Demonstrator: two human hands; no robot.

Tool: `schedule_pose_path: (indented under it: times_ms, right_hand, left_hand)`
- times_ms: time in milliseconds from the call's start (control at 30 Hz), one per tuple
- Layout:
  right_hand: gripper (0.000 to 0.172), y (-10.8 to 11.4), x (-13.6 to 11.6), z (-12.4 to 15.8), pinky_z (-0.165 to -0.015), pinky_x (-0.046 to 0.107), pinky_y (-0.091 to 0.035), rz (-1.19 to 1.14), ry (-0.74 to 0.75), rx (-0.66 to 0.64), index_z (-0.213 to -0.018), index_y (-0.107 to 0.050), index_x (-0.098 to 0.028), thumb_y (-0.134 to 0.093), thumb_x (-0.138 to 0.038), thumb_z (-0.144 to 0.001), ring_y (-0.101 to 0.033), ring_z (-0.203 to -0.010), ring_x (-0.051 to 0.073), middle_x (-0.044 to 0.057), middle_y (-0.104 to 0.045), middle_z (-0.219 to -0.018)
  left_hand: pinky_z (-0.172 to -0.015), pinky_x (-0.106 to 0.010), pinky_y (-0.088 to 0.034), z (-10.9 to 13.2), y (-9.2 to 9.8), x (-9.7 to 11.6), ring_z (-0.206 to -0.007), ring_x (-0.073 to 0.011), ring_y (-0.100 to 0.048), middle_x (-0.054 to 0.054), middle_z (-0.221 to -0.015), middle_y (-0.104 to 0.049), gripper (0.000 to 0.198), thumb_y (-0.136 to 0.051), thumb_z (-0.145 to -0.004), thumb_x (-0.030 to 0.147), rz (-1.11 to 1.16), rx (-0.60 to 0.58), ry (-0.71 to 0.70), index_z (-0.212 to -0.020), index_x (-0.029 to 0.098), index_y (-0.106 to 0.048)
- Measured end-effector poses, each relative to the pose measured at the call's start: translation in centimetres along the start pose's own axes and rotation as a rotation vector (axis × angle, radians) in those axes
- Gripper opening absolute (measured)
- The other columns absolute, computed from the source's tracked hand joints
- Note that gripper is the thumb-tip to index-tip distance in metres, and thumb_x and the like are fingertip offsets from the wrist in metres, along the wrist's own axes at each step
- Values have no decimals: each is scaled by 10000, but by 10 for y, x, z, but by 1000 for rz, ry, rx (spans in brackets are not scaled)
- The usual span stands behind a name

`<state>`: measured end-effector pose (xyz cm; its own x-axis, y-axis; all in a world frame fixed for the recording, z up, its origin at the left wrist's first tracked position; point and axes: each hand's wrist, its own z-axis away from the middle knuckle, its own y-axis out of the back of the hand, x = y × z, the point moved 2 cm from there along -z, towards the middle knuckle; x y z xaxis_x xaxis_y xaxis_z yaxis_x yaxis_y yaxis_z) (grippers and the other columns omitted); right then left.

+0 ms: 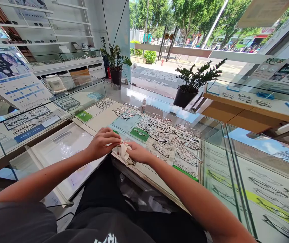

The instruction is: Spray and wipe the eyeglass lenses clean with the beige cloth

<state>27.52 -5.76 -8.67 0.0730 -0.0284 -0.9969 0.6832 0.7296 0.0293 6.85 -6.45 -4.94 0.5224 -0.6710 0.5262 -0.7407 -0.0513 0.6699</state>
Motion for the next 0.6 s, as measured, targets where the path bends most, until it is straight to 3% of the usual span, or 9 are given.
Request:
schedule_pose_path:
  times_ms: [100, 233, 367, 467, 600]
  right_hand:
    - [395, 1, 0, 0, -638, 286, -397, 17, 0, 39, -788, -572, -242, -776, -577, -831, -422, -672, 140, -45, -487, -703]
    - [420, 1, 1, -1, -617, 272, -362, 65, 15, 55, -735, -530, -239, -767, -567, -845, -417, -695, 142, -42, -471, -701]
    - [349, -3, 2, 2, -611, 261, -351, 101, 14, -9, -720, -538, -228, -756, -477, -833, -394, -663, 124, -64, -453, -663]
    - [240, -4, 0, 5, -626, 267, -358, 104, 17, -16, -745, -556, -228, -718, -387, -820, -411, -664, 122, -69, -466, -679]
    - [193, -2, -3, 7, -624, 274, -367, 104, -1, -19, -874, -620, -228, -734, -377, -829, -455, -661, 125, -72, -510, -713]
  left_hand:
    - [-911, -419, -392, 10, 8, -2, -981, -261, -656, -67, -1073, -863, 119, -756, -999, 263, -183, -131, -148, -1020, 303, -866]
    - [-947, -415, -413, 24, 9, -4, -1022, -276, -672, -90, -1088, -846, 148, -758, -983, 273, -209, -236, -182, -1114, 269, -829]
    - [-930, -403, -417, 31, 2, 2, -964, -261, -656, -98, -995, -817, 128, -686, -1031, 305, -206, -292, -140, -972, 240, -780]
    - [-918, -379, -428, 32, 0, 9, -915, -242, -627, -97, -932, -767, 151, -656, -1034, 286, -69, -336, -97, -919, 219, -728]
    - [-852, -312, -459, 39, 13, 11, -858, -202, -595, -73, -892, -692, 253, -675, -1047, 375, 253, -498, 161, -880, 187, -689]
